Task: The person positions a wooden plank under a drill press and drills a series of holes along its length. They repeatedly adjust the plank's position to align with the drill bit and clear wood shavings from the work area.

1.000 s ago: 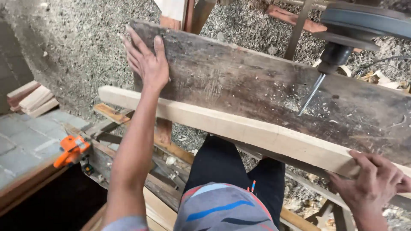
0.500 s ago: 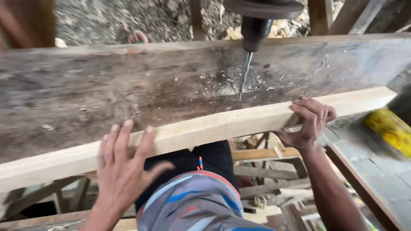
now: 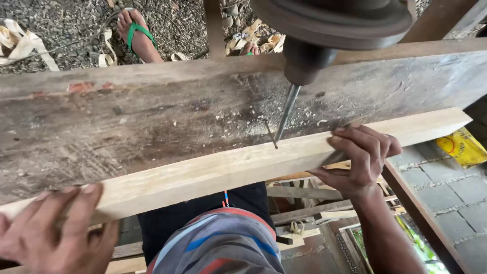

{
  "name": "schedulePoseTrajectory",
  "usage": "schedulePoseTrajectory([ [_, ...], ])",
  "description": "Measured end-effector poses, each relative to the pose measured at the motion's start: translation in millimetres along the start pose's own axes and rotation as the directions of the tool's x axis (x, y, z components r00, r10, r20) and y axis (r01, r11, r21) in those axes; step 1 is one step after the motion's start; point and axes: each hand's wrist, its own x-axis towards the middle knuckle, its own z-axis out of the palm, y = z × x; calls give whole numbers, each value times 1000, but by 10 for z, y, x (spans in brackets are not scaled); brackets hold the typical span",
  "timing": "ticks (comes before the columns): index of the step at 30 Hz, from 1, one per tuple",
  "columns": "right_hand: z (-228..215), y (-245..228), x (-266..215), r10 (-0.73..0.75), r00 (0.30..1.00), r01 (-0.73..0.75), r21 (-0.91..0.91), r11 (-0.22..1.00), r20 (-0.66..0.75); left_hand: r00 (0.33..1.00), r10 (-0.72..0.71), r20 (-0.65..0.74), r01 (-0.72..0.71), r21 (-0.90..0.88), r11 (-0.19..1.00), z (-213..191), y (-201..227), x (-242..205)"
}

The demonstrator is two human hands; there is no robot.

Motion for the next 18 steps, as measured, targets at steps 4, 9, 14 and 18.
schedulePoseTrajectory([
  [4,-21,68,76,-99,993,102,-45,994,64,990,-97,100,98,-5,995,-127,-74,18],
  [9,11,114,124,-173,984,173,13,985,42,989,-96,113,97,-1,995,-188,-120,78],
  [14,-13,171,150,-199,979,199,10,980,54,997,30,66,-37,112,993,-166,-146,137],
  [18,-27,207,130,-185,982,184,23,983,43,999,35,-22,-33,103,994,-139,-57,216],
])
